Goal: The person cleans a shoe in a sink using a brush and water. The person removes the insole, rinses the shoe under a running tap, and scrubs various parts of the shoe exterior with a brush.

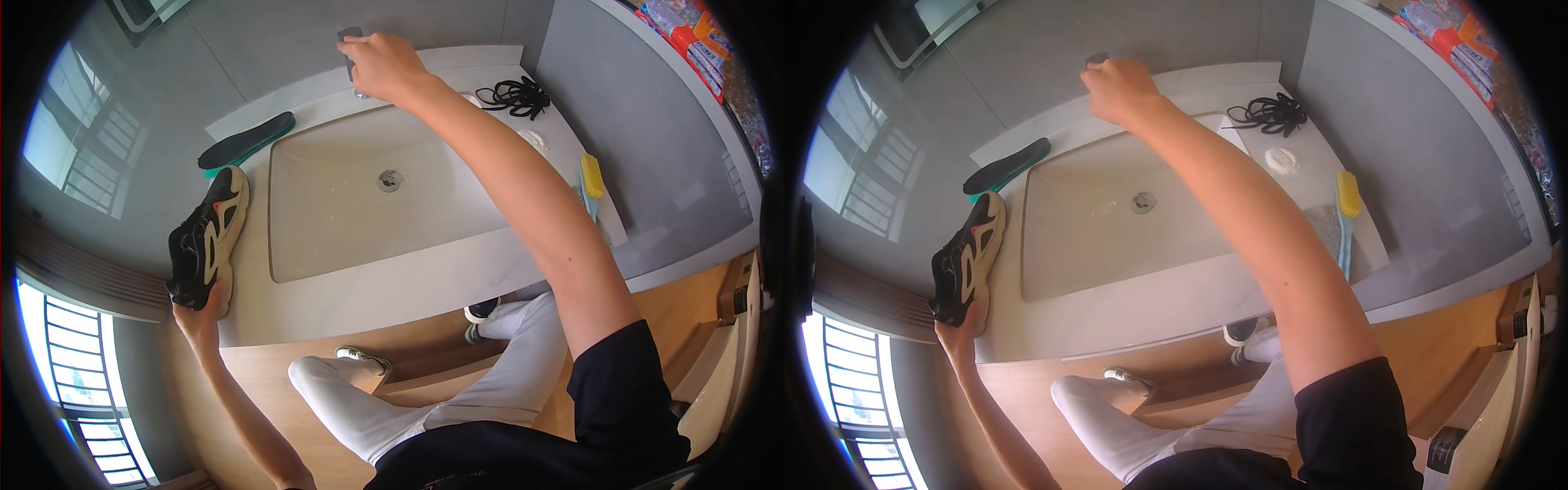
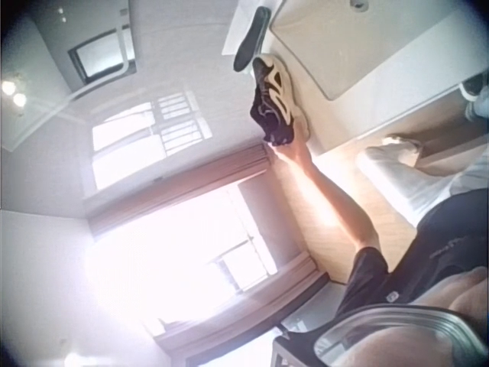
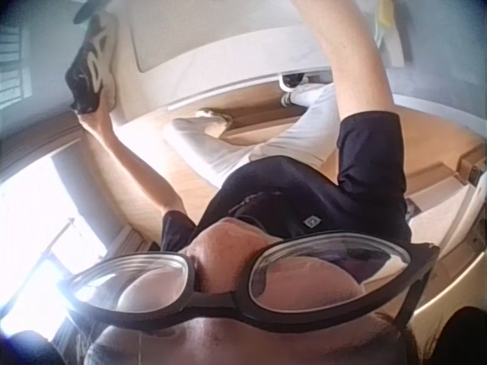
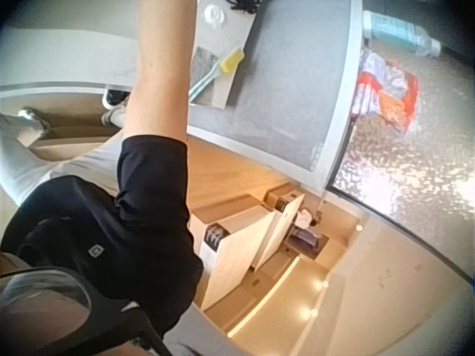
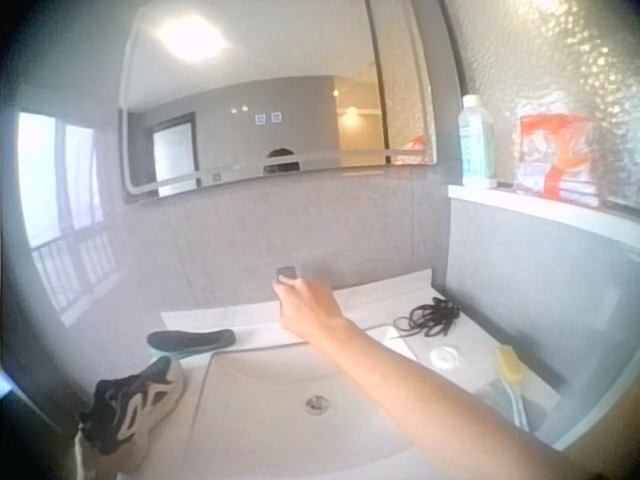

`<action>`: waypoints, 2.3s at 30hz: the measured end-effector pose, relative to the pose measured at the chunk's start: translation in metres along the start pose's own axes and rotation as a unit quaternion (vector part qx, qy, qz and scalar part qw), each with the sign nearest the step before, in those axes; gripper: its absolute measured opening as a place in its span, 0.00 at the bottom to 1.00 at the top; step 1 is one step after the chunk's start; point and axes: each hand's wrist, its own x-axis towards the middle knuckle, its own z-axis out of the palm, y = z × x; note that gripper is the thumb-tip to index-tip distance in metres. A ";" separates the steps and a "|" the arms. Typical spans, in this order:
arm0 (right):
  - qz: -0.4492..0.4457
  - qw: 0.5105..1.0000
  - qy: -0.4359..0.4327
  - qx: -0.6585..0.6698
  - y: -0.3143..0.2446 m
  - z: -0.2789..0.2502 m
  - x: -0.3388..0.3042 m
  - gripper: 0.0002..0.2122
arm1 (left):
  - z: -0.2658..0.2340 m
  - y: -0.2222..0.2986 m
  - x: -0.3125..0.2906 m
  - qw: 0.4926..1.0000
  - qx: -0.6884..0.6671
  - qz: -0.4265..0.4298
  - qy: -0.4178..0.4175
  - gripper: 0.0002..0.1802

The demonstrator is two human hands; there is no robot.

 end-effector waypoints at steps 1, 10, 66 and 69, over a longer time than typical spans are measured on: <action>0.000 1.000 0.000 0.001 0.000 0.000 0.000 0.21 | -0.001 -0.001 0.000 1.000 0.000 0.004 -0.001 0.31; -0.005 1.000 0.003 0.001 0.000 0.001 0.000 0.21 | -0.003 0.000 -0.001 1.000 0.002 -0.006 -0.004 0.31; -0.015 0.999 0.051 0.007 0.000 0.013 -0.002 0.14 | -0.001 0.000 -0.002 1.000 -0.013 0.005 -0.002 0.33; -0.020 0.998 0.059 -0.002 0.000 0.015 0.000 0.11 | -0.003 -0.003 -0.001 1.000 -0.014 -0.002 0.002 0.33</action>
